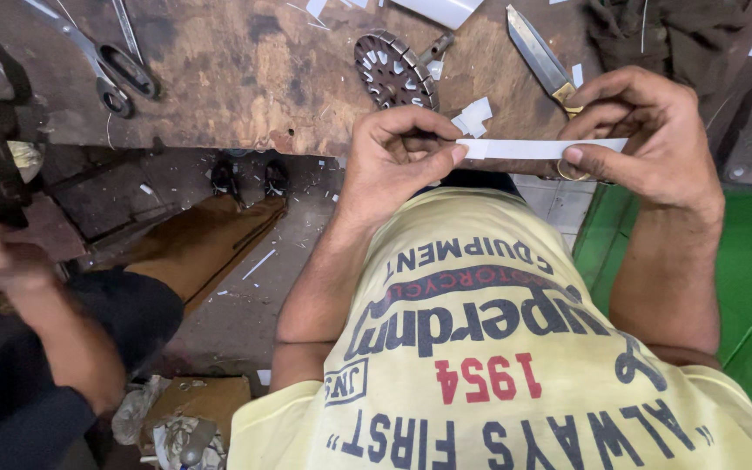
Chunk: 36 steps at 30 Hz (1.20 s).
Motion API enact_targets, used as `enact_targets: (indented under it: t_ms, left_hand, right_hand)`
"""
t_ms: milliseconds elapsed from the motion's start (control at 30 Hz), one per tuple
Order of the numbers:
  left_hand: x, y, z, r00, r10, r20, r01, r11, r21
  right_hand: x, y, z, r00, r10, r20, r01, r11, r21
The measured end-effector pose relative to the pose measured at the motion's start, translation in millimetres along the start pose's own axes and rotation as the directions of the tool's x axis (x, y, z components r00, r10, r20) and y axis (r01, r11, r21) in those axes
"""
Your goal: The person uses a pair of scissors to cut white rectangular sheets into smaller strips and pieces. They repeatedly pick up sheets, cut them, and place the cut pieces onto a circular metal component on the workbench.
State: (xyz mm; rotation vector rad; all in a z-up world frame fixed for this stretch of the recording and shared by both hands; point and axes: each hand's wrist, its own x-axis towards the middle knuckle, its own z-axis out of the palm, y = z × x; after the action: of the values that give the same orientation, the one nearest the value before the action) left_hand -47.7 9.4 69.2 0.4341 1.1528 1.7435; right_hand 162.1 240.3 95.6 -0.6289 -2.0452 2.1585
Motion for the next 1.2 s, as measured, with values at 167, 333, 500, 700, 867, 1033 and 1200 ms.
enact_targets:
  t_ms: [167,333,500,700,867,1033,1200]
  left_hand:
    - [-1,-2,0,1.000,0.008,-0.016,-0.009,0.999,-0.031]
    - [-2,-2,1,0.999,0.017,-0.035,-0.018,1.000,-0.023]
    - [-2,-4,2,0.998,0.046,-0.036,-0.046,0.999,0.009]
    - [-7,-8,5,0.998,0.011,-0.068,-0.001,0.990,0.144]
    - [-4,-6,7,0.989,-0.004,-0.150,0.040,0.970,0.239]
    - [-15,-6,-5,0.955,0.139,-0.262,-0.083,0.973,0.216]
    - [-29,-6,-18,0.885,0.099,-0.455,-0.039,0.989,0.139]
  right_hand:
    - [0,2,0,1.000,-0.002,-0.002,0.002,1.000,-0.007]
    - [-2,6,0,1.000,-0.022,-0.006,0.022,1.000,0.013]
    - [-2,9,-1,0.997,-0.083,0.004,0.083,0.996,0.013]
    - [-7,12,3,0.998,-0.056,0.005,0.056,0.998,-0.021]
    - [-5,22,-2,0.992,0.015,-0.123,-0.025,0.997,-0.079]
    - [20,9,1,0.914,0.136,-0.382,-0.027,0.960,0.277]
    - [23,-47,58,0.969,-0.219,-0.114,0.226,0.603,0.765]
